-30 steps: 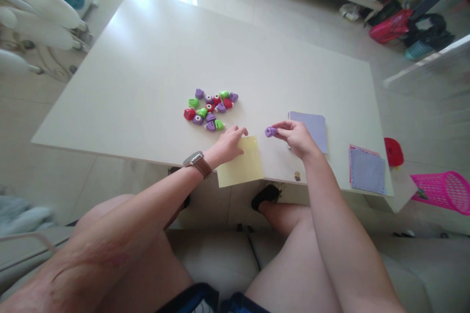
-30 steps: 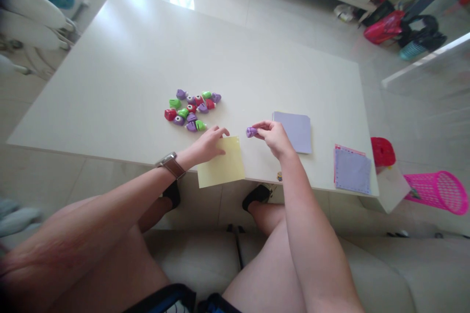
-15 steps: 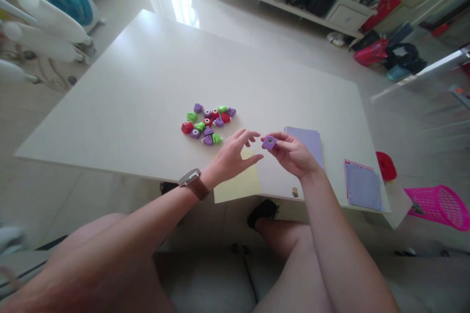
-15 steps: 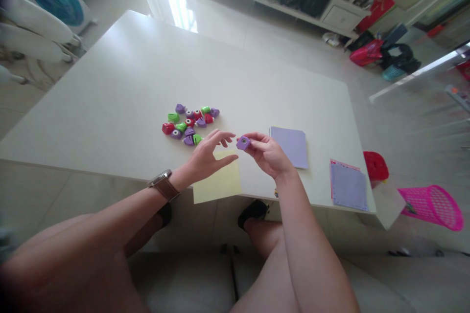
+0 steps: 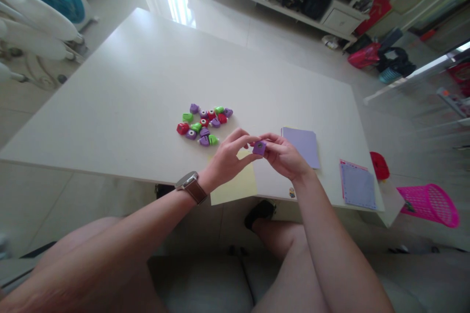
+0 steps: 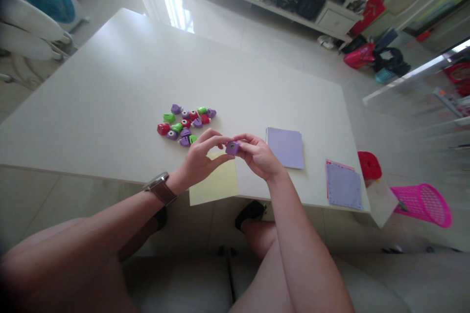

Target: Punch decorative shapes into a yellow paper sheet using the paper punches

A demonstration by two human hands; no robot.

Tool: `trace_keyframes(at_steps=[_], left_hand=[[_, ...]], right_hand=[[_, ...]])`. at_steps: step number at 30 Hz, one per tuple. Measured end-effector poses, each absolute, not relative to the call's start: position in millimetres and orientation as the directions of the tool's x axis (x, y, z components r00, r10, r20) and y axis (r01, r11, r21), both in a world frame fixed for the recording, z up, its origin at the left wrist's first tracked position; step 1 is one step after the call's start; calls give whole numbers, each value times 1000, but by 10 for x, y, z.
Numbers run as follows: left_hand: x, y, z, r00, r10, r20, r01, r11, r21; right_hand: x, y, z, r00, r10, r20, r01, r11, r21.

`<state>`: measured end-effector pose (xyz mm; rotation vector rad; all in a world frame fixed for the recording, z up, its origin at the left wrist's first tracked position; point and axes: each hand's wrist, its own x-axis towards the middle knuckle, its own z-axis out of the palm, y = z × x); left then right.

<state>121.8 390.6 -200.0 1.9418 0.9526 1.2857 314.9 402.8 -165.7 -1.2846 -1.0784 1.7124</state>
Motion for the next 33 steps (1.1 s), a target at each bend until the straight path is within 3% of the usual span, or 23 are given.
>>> trace_keyframes(at_steps=[3, 6, 9, 11, 15, 33], left_hand=[[1215, 3909, -2003, 251, 829, 499, 242, -553, 797], [1202, 3927, -2016, 218, 830, 513, 253, -556, 792], [1184, 3957, -2037, 185, 822, 539, 261, -570, 779], [1174, 3978, -2054, 160, 815, 558, 269, -579, 769], [1166, 4015, -2088, 72, 825, 561, 318, -552, 771], [859, 4332, -2024, -222, 867, 446, 416, -329, 848]], right_hand=[[3233, 4092, -1744, -55, 952, -300, -8, -300, -954], [3411, 4156, -1865, 155, 964, -214, 269, -250, -930], [3551, 4159, -1995, 166, 968, -189, 631, -251, -734], [3567, 4132, -2079, 128, 961, -244, 739, -257, -623], [3483, 4093, -2224, 70, 949, -308, 794, -241, -559], [3318, 4131, -2267, -17, 954, -298, 953, -75, -294]])
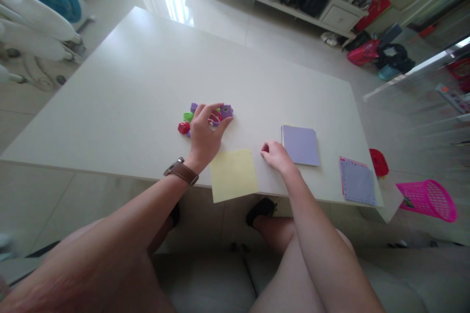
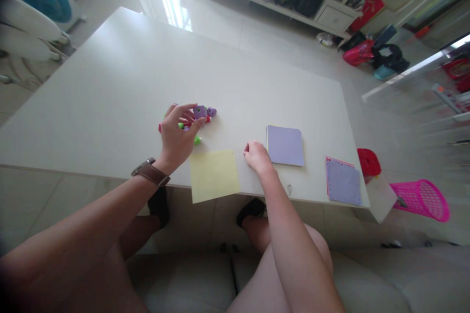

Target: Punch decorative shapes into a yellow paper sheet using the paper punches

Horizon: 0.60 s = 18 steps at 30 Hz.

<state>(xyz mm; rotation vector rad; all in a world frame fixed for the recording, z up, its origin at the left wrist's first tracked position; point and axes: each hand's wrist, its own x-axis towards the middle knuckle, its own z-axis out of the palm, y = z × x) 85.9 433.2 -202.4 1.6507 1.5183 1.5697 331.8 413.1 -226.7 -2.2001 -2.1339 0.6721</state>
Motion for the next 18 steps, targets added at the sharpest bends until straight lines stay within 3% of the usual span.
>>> trace_keyframes(at_steps=[8, 18], left_hand=[[489, 4548, -1975, -423, 801, 424, 393, -259, 882], [489, 4541, -1955, -432, 807, 403, 390, -235, 890]], right_hand=[[3287, 4163, -2220, 7, 941, -339, 952, -110, -287], [3295, 4161, -2227, -18, 950, -311, 955, -76, -286]])
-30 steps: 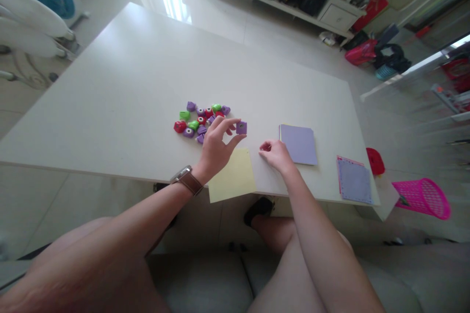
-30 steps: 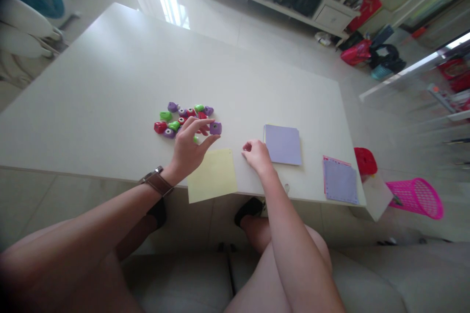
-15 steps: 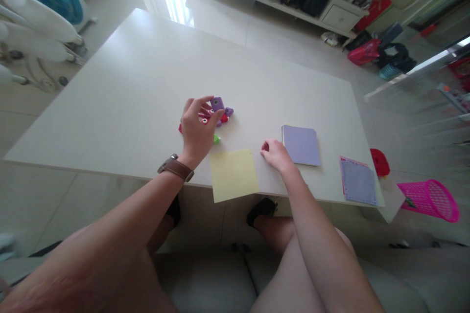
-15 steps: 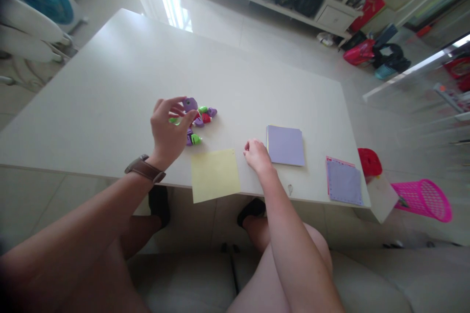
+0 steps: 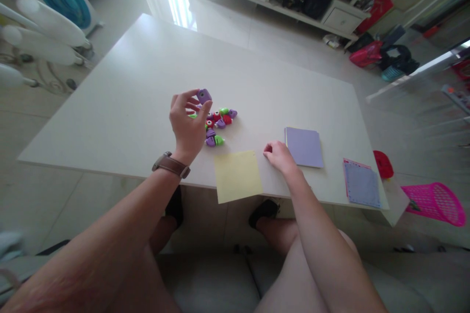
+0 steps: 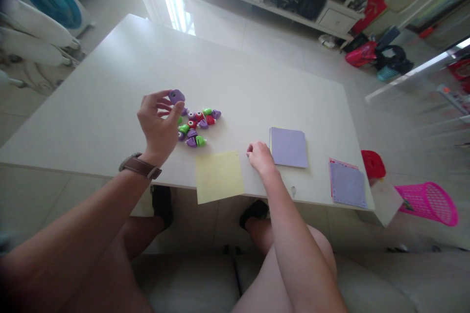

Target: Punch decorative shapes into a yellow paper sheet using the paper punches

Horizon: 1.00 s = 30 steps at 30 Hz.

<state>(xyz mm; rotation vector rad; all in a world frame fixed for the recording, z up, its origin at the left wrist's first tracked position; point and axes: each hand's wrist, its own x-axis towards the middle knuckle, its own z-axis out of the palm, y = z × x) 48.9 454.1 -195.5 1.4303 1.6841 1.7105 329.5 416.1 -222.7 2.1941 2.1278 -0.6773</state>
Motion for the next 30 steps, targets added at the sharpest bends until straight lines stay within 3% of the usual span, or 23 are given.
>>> trace_keyframes(at_steps=[12, 17, 23, 27, 30], left_hand=[[493, 4561, -1979, -425, 794, 435, 396, -270, 878], [513, 4540, -1995, -423, 803, 420, 389, -257, 884], [599, 4462, -2021, -357, 857, 371, 338, -251, 907], [651, 4412, -2024, -286, 899, 332, 324, -235, 916], [670, 4393, -2042, -215, 931, 296, 313, -222, 923]], right_hand=[[3272, 4140, -2238, -59, 960, -272, 947, -32, -320], [3203, 4240, -2241, 65, 979, -191, 836, -158, -526], [3023, 4471, -2273, 311, 950, -18, 526, -188, -829], [2939, 4584, -2260, 415, 909, 41, 389, -137, -911], [2941, 4606, -2222, 469, 881, 66, 395, -142, -908]])
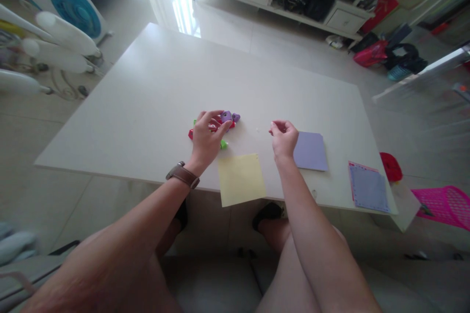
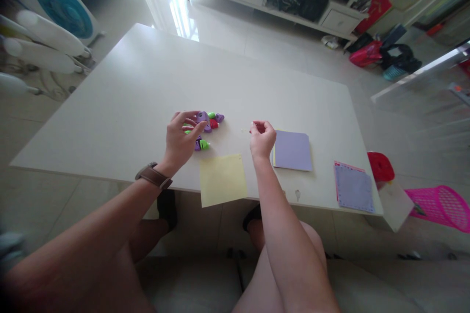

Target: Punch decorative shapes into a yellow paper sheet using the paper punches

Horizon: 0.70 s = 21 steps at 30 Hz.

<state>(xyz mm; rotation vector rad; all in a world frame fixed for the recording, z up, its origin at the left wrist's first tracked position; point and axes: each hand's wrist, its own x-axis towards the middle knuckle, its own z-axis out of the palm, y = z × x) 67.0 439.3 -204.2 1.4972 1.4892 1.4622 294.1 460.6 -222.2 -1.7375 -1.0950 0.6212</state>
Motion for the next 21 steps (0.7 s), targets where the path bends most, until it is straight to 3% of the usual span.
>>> trace_keyframes(at_steps=[5, 10, 13, 16, 21], left_hand=[[737, 4374, -2156, -116, 969, 220, 172, -199, 965], [912, 4277, -2190, 7, 986, 167, -12, -167, 986], [1020, 4214, -2164, 123, 980, 157, -93, -146, 985], [1084, 4203, -2178, 139, 978, 154, -92, -142, 986], [1100, 4234, -2243, 108, 979, 174, 54, -180, 982]], right_hand=[[2964, 4541, -2104, 448, 894, 13, 333, -153, -931], [2819, 4360, -1988, 182, 962, -203, 72, -219, -973], [2721, 4250, -1945, 18, 952, -306, -166, -299, -940], [2698, 4199, -1920, -90, 938, -335, -326, -345, -880], [2780, 4194, -1923, -87, 946, -314, -344, -324, -881]])
